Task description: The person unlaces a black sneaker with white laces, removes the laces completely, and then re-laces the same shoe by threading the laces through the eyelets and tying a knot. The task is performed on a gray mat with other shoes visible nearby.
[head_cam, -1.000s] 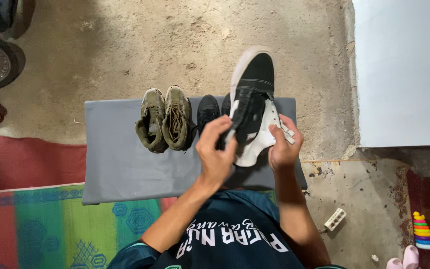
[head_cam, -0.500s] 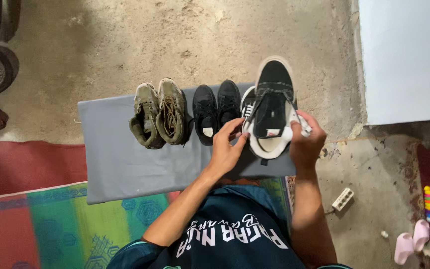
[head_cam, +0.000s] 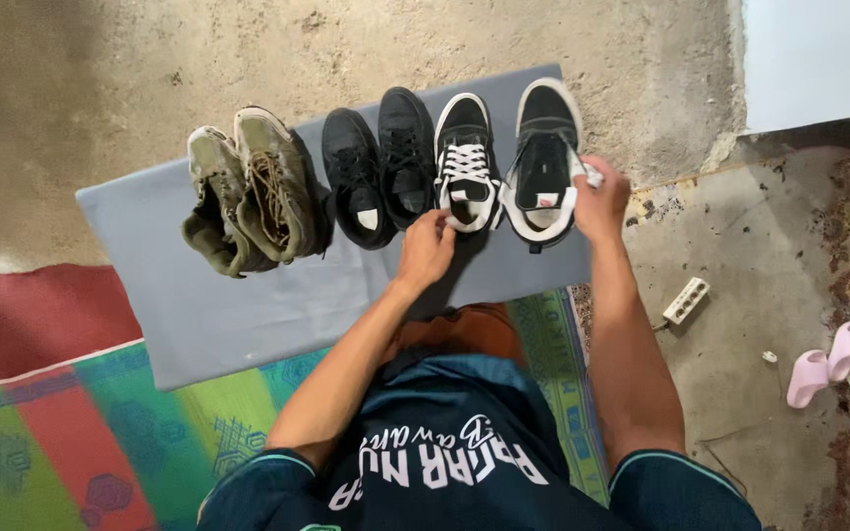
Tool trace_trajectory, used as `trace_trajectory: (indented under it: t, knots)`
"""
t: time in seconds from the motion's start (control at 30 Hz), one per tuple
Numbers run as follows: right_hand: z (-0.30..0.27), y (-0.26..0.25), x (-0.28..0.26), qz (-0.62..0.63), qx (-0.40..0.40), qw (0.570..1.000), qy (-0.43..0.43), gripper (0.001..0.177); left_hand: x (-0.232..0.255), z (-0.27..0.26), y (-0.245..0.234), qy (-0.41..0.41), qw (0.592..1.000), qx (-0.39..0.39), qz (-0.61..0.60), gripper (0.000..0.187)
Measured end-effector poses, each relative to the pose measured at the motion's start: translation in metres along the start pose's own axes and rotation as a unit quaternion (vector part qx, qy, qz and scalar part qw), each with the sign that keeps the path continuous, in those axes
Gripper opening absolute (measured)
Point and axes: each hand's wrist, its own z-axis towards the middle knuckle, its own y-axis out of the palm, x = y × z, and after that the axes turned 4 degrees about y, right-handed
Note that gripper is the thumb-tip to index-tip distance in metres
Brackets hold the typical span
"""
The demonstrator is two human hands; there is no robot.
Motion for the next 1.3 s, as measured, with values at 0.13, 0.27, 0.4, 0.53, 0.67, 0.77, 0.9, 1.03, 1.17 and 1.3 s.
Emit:
trace_trajectory:
  t: [0.13,0.27,0.4,0.53,0.67,0.77,0.9,1.03,1.17,1.3]
  knots:
    - [0.027,0.03,0.033,0.056,-0.088,0.993,0.049,0.026,-0.036,0.017,0.021,-0.122,0.986,-0.055,0.094,0.043]
    - [0.044,0.053,0.047,0.108,-0.123,0.98,0.111,0.027,-0.052,0.028,0.038,-0.195,0.972,-0.082,0.103,0.054]
    - [0.052,0.063,0.042,0.059,-0.106,0.99,0.077,0.028,-0.051,0.037,0.053,-0.239,0.97,-0.042,-0.013,0.053]
    - [0.053,0.056,0.018,0.011,-0.06,0.997,0.041,0.036,-0.046,0.045,0.059,-0.337,0.929,-0.02,-0.154,0.051]
    - [0.043,0.043,-0.002,0.005,-0.054,0.997,0.055,0.048,-0.038,0.045,0.061,-0.329,0.917,0.008,-0.225,0.049]
    - [0.036,0.041,-0.006,0.043,-0.053,0.994,0.091,0.032,-0.025,0.04,0.054,-0.273,0.958,0.028,-0.079,0.049]
    - [0.033,0.039,0.007,0.049,0.005,0.997,0.051,0.022,0.001,0.034,0.042,-0.27,0.957,0.022,-0.1,0.052]
    - [0.024,0.04,0.024,0.03,0.012,0.994,0.106,0.022,0.009,0.013,0.032,-0.243,0.968,0.017,-0.068,0.056]
    - [0.023,0.045,0.026,-0.011,-0.02,0.989,0.146,0.024,0.01,-0.008,0.017,-0.165,0.985,0.036,-0.038,0.059]
    - [0.01,0.035,0.036,-0.049,-0.011,0.996,0.07,0.047,0.006,-0.027,0.004,-0.206,0.976,0.016,-0.062,0.059]
